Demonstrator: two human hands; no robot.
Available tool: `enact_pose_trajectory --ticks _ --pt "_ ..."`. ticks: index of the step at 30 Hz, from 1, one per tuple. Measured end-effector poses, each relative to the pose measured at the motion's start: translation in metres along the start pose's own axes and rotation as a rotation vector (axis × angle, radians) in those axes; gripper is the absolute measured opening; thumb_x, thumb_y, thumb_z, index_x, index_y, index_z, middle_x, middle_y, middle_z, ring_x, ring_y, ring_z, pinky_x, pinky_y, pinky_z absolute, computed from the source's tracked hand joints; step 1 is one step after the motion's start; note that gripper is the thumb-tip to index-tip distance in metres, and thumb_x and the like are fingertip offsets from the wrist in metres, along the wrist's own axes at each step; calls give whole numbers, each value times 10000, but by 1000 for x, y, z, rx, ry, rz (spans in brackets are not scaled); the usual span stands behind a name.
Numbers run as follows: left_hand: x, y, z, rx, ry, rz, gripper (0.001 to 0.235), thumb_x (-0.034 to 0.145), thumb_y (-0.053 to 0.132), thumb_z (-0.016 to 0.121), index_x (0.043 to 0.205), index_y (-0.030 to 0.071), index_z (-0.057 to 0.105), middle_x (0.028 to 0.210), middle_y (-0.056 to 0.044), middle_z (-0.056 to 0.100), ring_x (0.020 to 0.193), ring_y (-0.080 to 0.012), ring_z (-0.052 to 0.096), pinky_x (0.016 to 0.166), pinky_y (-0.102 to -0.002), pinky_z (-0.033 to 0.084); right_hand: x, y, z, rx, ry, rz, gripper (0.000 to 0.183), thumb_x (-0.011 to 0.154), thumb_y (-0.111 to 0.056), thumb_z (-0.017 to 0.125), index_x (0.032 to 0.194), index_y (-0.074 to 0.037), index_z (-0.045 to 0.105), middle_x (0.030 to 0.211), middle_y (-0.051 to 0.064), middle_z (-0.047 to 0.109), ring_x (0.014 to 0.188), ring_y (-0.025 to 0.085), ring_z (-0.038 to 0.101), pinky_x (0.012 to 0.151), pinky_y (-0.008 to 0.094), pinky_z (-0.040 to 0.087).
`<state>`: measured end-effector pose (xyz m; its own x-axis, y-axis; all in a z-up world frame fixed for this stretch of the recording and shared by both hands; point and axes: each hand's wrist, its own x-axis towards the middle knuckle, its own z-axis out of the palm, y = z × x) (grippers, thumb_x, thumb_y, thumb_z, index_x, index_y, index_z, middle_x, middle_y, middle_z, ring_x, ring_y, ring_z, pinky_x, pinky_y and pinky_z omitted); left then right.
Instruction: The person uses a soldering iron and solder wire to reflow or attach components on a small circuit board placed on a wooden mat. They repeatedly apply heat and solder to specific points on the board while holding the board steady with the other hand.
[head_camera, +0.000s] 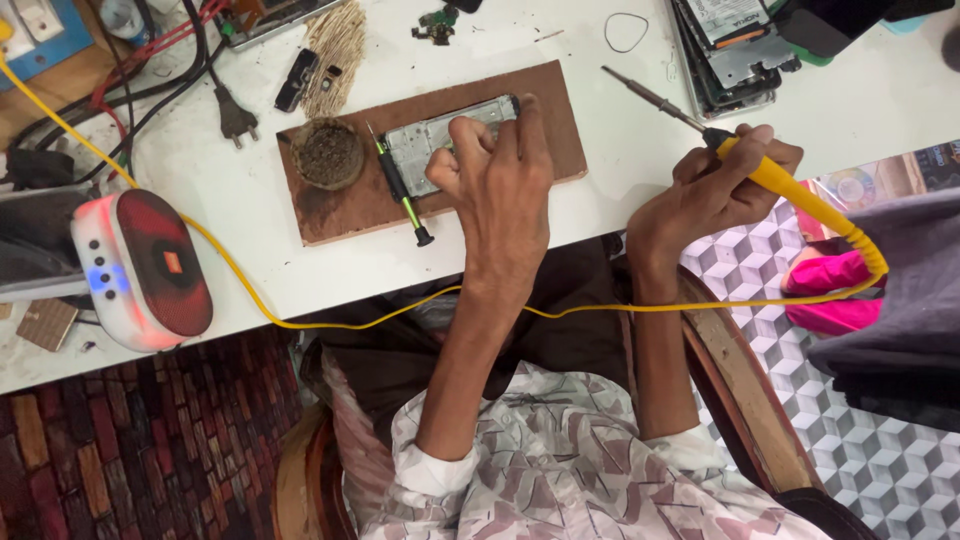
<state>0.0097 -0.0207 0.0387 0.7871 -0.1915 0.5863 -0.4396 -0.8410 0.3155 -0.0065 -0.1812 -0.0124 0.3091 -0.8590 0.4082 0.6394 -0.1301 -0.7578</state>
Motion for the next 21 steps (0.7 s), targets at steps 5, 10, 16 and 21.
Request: enact_pose_trajectory --ticks 5,10,16,21 --pt "3 -1 0 -109 17 -91 396 829 -63 701 1218 7 680 807 -8 643 918 -210 439 830 -441 232 -1 0 -2 10 14 27 235 1149 -197 557 1007 -52 440 876 38 443 546 74 320 424 222 219" --pt "3 -3 3 -30 25 -39 402 814 -86 722 1203 5 682 758 -16 589 908 -214 432 830 -442 235 -1 1 -3 16 8 15 253 1146 -214 571 1000 -57 437 872 34 442 504 63 311 418 224 223" --pt "-2 7 5 80 -45 -2 430 757 -93 752 1168 13 688 771 -18 581 973 -217 464 853 -450 250 -1 3 -3 -6 25 15 246 1138 -203 575 994 -44 454 852 31 438 503 69 312 415 226 228" --pt "5 6 7 -4 -86 -78 379 771 -98 750 1118 42 689 793 -24 629 950 -219 457 840 -448 245 0 1 -1 20 34 31 247 1126 -162 585 964 -61 427 874 35 457 519 65 294 444 244 226"
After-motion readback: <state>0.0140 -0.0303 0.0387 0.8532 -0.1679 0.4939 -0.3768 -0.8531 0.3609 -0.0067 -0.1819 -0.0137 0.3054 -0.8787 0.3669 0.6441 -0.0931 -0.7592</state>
